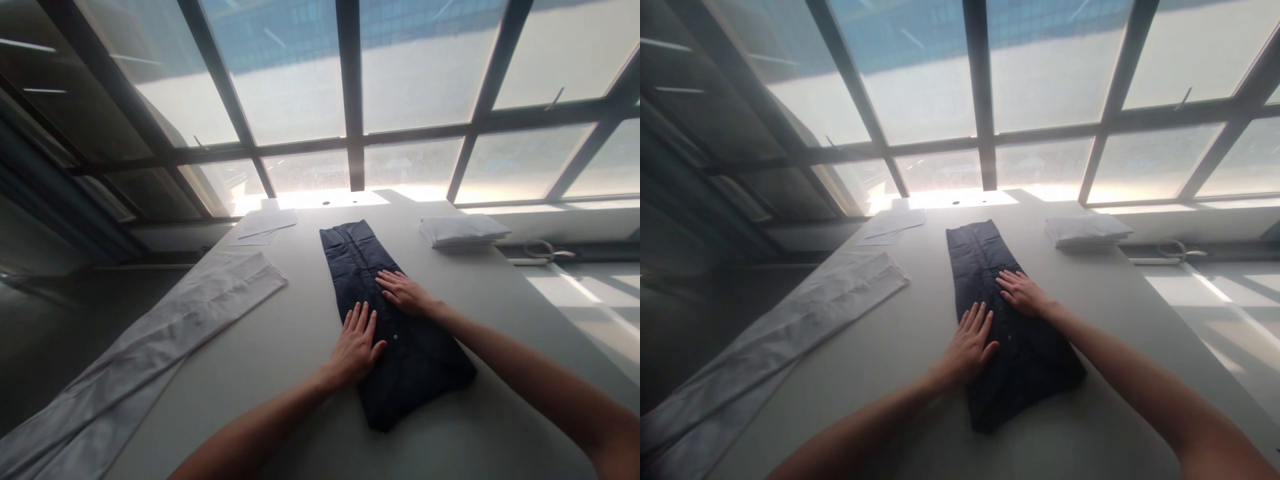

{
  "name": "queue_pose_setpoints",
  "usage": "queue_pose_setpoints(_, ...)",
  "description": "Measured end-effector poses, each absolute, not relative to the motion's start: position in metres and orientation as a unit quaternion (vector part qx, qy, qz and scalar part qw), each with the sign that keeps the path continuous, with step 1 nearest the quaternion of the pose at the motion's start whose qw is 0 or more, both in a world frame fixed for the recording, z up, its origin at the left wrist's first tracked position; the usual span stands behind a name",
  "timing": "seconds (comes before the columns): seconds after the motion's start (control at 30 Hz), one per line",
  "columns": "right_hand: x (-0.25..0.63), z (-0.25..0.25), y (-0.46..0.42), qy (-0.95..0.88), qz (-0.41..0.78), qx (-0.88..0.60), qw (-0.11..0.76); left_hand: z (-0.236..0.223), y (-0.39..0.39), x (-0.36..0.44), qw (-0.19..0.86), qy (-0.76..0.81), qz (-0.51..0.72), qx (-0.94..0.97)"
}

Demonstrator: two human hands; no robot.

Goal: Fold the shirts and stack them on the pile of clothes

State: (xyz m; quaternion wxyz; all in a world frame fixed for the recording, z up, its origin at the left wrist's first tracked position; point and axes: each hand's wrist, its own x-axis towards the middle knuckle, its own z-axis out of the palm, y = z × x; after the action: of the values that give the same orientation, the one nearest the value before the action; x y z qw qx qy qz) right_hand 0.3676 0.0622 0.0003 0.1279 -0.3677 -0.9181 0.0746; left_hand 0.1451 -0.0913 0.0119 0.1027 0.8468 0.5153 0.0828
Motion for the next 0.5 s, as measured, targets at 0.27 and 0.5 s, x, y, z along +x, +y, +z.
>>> queue_pose_setpoints(0.27, 0.402, 0.023, 0.065, -0.932, 0.030, -0.350, 0.094, 0.031, -0.072, 0.163, 0.170, 0.394, 0.142, 0.892)
queue_pose_setpoints(0.5, 0.332, 0.022, -0.052, -0.816, 0.051, -0.558, 0.139, 0.010, 0.006, 0.118, 0.063, 0.442, 0.068, 0.892)
